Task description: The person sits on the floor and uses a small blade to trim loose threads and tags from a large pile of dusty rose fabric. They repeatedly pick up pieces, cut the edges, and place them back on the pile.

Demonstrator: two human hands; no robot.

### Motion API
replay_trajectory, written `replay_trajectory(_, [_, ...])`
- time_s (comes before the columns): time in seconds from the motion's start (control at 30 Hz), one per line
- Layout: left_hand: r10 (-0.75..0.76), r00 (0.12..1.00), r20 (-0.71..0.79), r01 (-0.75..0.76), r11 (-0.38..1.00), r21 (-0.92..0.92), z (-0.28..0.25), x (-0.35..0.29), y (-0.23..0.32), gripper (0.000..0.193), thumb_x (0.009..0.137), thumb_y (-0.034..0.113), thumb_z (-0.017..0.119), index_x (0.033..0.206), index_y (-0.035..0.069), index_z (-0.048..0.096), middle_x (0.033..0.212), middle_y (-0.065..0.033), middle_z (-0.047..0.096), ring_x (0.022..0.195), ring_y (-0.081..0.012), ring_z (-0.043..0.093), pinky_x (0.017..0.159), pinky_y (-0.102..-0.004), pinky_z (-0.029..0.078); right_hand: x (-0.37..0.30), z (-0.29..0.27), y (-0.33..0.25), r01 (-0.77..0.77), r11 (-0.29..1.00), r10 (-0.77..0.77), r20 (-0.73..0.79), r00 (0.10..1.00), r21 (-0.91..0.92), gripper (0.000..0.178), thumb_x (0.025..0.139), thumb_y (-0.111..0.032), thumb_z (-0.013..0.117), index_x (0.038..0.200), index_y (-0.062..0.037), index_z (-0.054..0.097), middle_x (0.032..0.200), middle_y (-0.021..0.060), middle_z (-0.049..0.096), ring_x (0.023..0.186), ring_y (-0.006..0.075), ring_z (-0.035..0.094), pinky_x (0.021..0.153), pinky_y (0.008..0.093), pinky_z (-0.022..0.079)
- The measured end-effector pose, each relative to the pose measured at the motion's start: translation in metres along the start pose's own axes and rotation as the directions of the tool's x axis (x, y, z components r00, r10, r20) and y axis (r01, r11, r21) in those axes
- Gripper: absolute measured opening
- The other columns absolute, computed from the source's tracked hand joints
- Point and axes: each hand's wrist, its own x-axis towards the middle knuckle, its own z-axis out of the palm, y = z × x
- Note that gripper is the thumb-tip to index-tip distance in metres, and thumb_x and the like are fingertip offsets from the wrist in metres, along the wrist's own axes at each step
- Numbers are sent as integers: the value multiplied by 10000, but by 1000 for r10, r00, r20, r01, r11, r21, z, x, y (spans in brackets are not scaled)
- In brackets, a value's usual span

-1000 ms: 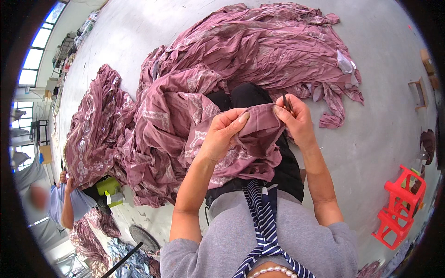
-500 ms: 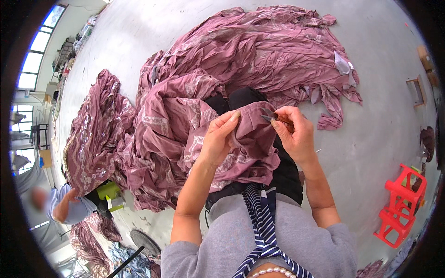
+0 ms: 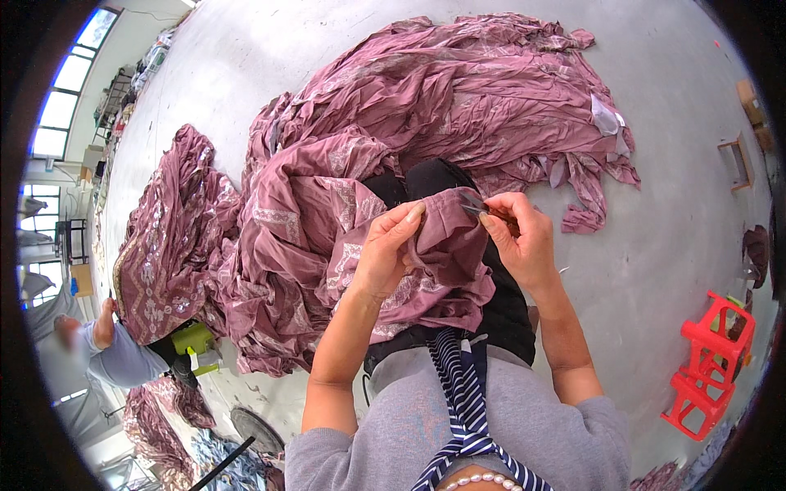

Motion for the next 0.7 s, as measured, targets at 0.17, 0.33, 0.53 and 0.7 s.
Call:
replay_trajectory(0.17, [-55,980,189,71,994,-80,-9,2,4,290,970,183,515,1186,-2,574,1026,-19,642,855,-67,614,707,-207,518,3,2,-3,30,1000,-30,4,1000,-1,229,889,-181,661,971,15,574,784,60,639,679,91,590,622,228,477])
replay_trajectory(0.33, [-37,993,114,37,999,-2,-2,0,2,287,972,184,514,1180,-4,578,1025,-21,642,852,-62,611,710,-203,513,7,1,-6,65,998,-64,28,998,-26,228,874,-183,674,967,2,578,780,77,647,663,118,621,595,233,486])
replay_trajectory(0.53, [-18,998,54,15,998,63,6,0,1,296,973,190,515,1183,-8,582,1039,-33,644,875,-68,609,743,-207,508,11,0,-6,166,982,-164,31,986,-85,213,838,-177,704,944,-33,587,742,87,646,607,169,649,545,260,494])
replay_trajectory(0.7, [-40,994,99,32,997,77,-8,2,-2,297,973,183,514,1177,-21,584,1056,-43,643,913,-79,606,800,-223,498,12,-4,-3,187,974,-183,45,982,-130,193,837,-158,703,935,-39,588,728,82,640,576,156,627,521,264,476])
